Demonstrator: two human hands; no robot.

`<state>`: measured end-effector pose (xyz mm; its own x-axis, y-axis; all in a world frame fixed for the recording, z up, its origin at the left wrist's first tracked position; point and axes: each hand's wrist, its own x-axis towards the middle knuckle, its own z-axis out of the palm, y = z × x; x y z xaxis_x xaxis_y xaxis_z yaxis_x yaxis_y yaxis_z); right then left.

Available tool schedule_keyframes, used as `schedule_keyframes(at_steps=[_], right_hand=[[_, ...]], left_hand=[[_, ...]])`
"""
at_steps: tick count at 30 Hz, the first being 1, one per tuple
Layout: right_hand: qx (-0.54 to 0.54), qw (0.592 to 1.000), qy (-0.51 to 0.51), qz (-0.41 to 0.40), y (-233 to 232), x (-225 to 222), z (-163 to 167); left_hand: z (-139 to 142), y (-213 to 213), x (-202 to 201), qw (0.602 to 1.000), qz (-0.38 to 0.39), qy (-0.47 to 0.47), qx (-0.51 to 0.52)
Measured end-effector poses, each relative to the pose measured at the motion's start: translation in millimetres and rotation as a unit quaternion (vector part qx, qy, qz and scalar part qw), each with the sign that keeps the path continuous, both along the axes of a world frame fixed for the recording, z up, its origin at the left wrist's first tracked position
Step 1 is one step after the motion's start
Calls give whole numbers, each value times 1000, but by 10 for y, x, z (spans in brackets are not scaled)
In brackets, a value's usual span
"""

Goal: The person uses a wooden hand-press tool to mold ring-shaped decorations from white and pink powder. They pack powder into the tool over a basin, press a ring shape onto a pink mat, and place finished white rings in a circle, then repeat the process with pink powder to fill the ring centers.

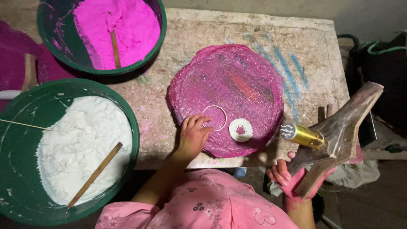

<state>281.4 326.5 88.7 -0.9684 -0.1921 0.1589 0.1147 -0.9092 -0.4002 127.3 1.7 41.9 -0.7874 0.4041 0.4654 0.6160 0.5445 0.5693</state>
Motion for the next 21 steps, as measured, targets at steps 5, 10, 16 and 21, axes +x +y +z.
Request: schedule_keyframes(at_steps=[5, 10, 16, 21], right_hand=[[49, 999, -12, -20, -9, 95, 26], [158, 985, -62, 4, -13, 14, 172], [495, 846, -85, 179, -47, -639, 315], [574, 699, -249, 346, -117, -1195, 626]], left_hand=[[15, 99, 69, 1000, -12, 6, 2], [247, 114, 12, 997, -27, -59, 36], [678, 173, -596, 547, -359, -432, 621], [679, 281, -781, 382, -421, -398, 720]])
